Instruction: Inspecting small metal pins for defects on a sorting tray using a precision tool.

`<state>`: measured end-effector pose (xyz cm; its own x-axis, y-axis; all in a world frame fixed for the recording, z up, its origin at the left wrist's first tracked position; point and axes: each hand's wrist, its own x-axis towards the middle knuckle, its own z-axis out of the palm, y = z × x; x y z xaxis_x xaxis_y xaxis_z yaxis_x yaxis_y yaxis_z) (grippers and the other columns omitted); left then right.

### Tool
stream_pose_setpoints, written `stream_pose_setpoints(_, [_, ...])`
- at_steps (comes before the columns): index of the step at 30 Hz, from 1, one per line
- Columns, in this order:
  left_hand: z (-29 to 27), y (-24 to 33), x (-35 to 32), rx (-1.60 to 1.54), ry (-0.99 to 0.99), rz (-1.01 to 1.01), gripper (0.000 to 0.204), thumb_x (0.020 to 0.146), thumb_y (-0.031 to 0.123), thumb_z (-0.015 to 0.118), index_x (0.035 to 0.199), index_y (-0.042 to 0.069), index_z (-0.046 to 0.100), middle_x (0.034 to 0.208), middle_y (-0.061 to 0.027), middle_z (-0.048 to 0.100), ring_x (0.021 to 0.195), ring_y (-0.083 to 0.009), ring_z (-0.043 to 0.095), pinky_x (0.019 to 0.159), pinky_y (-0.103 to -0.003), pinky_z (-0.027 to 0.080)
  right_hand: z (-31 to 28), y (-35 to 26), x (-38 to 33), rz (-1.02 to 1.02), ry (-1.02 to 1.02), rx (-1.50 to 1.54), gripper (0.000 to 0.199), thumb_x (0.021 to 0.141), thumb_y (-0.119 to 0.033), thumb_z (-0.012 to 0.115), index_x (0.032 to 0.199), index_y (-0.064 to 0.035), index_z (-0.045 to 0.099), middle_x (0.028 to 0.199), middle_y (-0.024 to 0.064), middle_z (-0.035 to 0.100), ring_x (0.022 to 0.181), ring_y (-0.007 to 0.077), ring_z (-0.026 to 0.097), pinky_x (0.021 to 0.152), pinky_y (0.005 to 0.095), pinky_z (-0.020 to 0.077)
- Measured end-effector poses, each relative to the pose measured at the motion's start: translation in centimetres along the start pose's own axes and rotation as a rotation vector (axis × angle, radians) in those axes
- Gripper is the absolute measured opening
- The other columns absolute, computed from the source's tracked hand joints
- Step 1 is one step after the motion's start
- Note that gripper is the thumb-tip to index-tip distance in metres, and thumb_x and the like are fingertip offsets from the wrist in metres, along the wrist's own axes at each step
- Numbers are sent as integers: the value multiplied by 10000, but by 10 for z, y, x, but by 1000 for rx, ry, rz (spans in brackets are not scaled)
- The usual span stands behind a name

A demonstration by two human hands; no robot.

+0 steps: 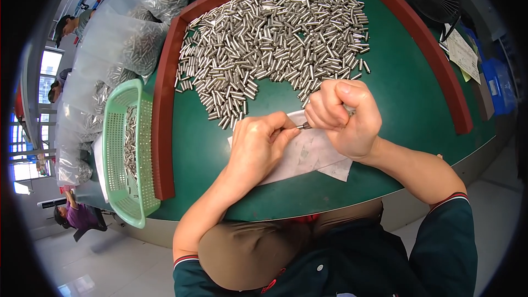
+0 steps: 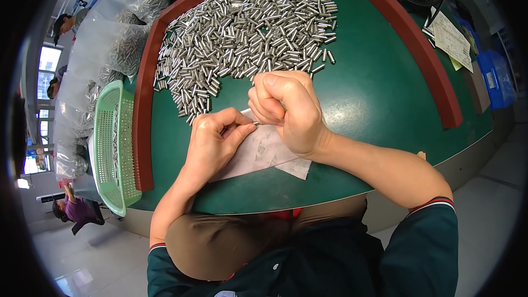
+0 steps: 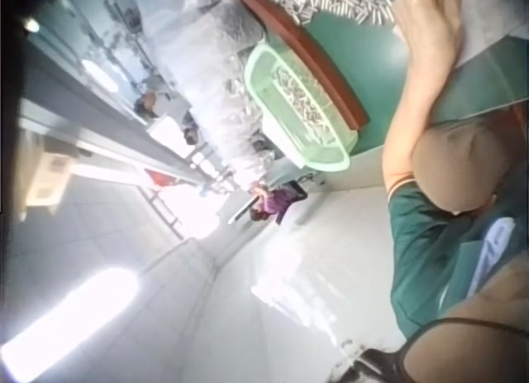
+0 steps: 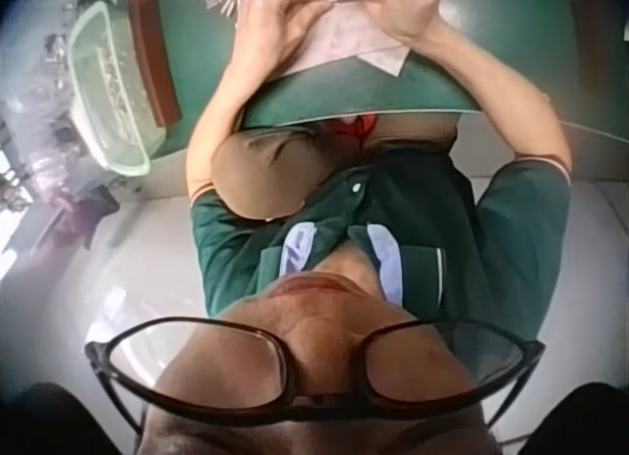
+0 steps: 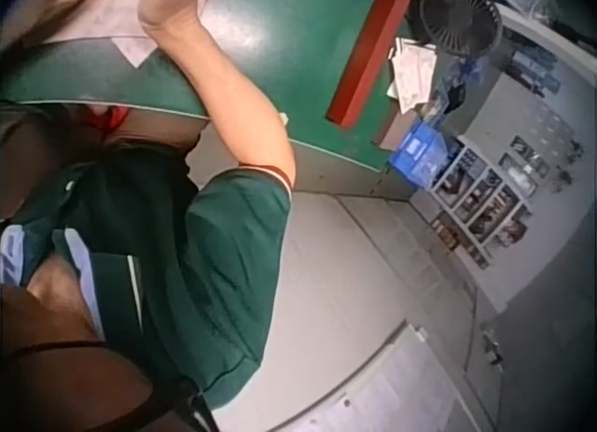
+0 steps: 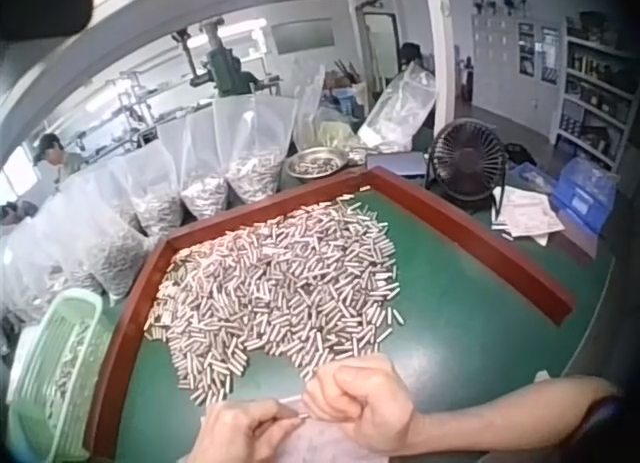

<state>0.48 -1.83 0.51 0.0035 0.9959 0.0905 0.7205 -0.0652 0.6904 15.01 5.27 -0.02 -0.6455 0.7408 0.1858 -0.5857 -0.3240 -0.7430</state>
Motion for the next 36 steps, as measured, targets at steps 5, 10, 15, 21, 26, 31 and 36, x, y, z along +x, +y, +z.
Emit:
stream_pose_setpoints(5, [-1, 1, 1, 23, -21, 1, 90, 685, 55, 680, 701, 2, 609, 482, -51, 491, 405, -94, 374, 402, -251, 324, 1, 1, 0, -4, 8, -1, 345, 812, -224, 343, 492, -113, 278, 427, -24, 264, 400, 83, 188, 404, 246, 175])
stream_pose_setpoints(10, [-2, 6, 4, 6, -25, -27, 109, 678, 56, 646, 646, -1, 560, 471, -137, 464, 425, -296, 470, 427, -350, 364, 5, 3, 0, -35, 8, -72, 353, 810, -220, 350, 482, -109, 276, 425, -22, 263, 398, 81, 195, 402, 242, 176])
stream_pose_setpoints(15, [-3, 8, 5, 15, -62, -57, 113, 678, 51, 641, 640, 1, 547, 484, -143, 474, 446, -316, 478, 436, -360, 371, 10, 5, -1, -50, 29, -210, 366, 806, -215, 367, 474, -95, 269, 427, -10, 257, 409, 84, 196, 404, 243, 179])
stream_pose_setpoints(21, [0, 2, 1, 7, -7, 19, 107, 677, 46, 639, 649, 3, 545, 504, -146, 490, 472, -318, 498, 447, -370, 384, 4, 3, 3, -37, 4, -119, 376, 826, -221, 353, 478, -102, 273, 423, -17, 254, 402, 82, 191, 401, 240, 177])
stream_pose_setpoints(26, [-1, 2, 1, 15, -10, 23, 88, 682, 49, 654, 676, 1, 580, 489, -108, 483, 429, -218, 444, 429, -315, 365, 3, 0, 3, -25, -14, -36, 366, 826, -227, 342, 485, -111, 279, 419, -27, 259, 394, 79, 185, 399, 243, 173])
stream_pose_setpoints(31, [-1, 1, 1, 0, 0, 3, 97, 669, 59, 653, 660, 7, 572, 496, -134, 500, 456, -301, 505, 443, -360, 390, 2, 0, 4, -11, 2, -12, 366, 825, -233, 335, 484, -113, 278, 417, -24, 259, 388, 82, 184, 396, 247, 171])
stream_pose_setpoints(36, [-1, 1, 2, -11, -5, -3, 99, 667, 56, 654, 656, 5, 571, 492, -137, 493, 448, -296, 500, 438, -352, 389, 2, 0, 3, -11, 13, 6, 361, 821, -232, 334, 484, -114, 277, 416, -23, 258, 386, 81, 179, 396, 248, 170])
